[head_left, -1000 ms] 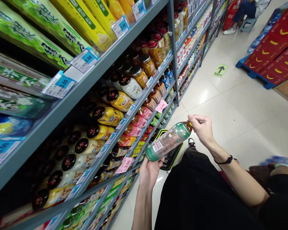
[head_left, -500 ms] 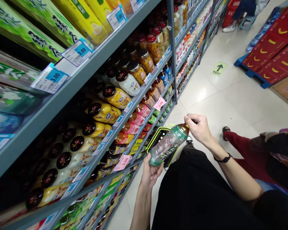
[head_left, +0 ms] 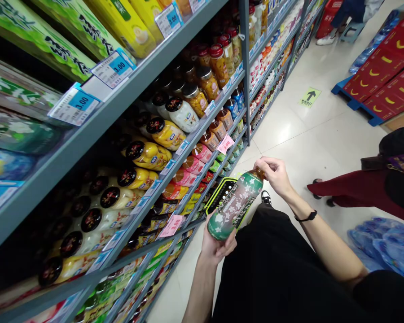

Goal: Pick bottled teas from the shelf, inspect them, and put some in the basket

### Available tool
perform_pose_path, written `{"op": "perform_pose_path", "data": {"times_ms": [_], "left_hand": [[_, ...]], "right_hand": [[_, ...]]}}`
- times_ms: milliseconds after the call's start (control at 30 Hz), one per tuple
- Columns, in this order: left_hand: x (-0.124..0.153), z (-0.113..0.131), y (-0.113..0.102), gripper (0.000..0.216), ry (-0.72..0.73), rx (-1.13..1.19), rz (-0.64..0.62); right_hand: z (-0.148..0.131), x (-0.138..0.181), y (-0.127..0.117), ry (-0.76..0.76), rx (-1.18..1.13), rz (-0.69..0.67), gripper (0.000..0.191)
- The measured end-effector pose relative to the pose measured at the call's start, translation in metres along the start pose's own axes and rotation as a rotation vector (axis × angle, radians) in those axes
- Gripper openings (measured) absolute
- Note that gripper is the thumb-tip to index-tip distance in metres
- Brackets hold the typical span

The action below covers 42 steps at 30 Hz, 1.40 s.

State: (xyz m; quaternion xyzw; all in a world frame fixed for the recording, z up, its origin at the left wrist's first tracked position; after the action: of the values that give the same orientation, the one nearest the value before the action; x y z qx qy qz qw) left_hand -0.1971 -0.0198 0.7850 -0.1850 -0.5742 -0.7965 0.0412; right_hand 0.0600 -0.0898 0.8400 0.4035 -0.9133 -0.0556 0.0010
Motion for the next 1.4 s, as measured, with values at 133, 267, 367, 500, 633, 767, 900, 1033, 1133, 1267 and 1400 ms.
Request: {"op": "perform_pose_path", "data": {"times_ms": [133,267,367,500,633,767,900,1033,1133,1267,1400], "left_hand": [[0.000,-0.002,-0.002,0.069,-0.048,0.086,-0.122],[-0.007,-0.001,0.004,0.064,-0.003,0.025,0.103],[-0.013,0.003,0.011,0.069,0.197,-0.097,0.437],[-0.013,0.009,0.023,0.066,0.520,-0.427,0.638],[-0.005,0.013,0.028,0.065,0.527,-0.715,0.698],[0.001,0.013,0.027,0.069,0.414,-0.585,0.683],[0.001,0.011,0.031,0.064,0.316,-0.464,0.528],[0.000,0.008,0.034,0.063,0.194,-0.333,0.418],[-0.003,0.003,0.031,0.065,0.143,-0.273,0.405],[-0.001,-0.002,0.022,0.058,0.200,-0.256,0.579],[0.004,-0.001,0.024,0.059,0.201,-0.210,0.600]], "right_hand": [[-0.002,0.001,0.000,-0.071,0.012,0.037,0.044],[-0.002,-0.001,0.004,-0.044,0.081,0.181,0.039],[0.000,-0.004,0.005,0.013,0.064,0.293,0.034],[0.004,-0.007,0.004,0.082,0.146,0.318,0.032],[0.009,-0.007,0.003,0.131,0.243,0.238,0.034],[0.010,-0.006,0.004,0.097,0.234,0.171,0.041],[0.005,-0.006,0.005,0.014,0.124,0.105,0.044],[0.004,-0.007,0.006,0.043,-0.014,0.071,0.043],[0.011,-0.009,0.007,0.150,-0.053,0.111,0.041],[0.028,-0.012,0.013,0.315,-0.053,0.094,0.042],[0.047,-0.010,0.017,0.402,-0.057,0.079,0.044]]}}
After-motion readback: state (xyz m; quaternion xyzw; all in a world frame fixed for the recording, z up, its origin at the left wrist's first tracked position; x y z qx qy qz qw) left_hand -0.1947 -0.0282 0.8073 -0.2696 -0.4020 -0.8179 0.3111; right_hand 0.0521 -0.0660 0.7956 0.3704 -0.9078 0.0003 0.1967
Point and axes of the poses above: each hand's wrist, its own x-axis away from the middle knuckle, its own y-axis out of the palm, z = x × y, the point moved 2 cm from there along -x, towards the middle knuckle, and after that the axes turned 6 degrees about -z, right-handed, at the moved point
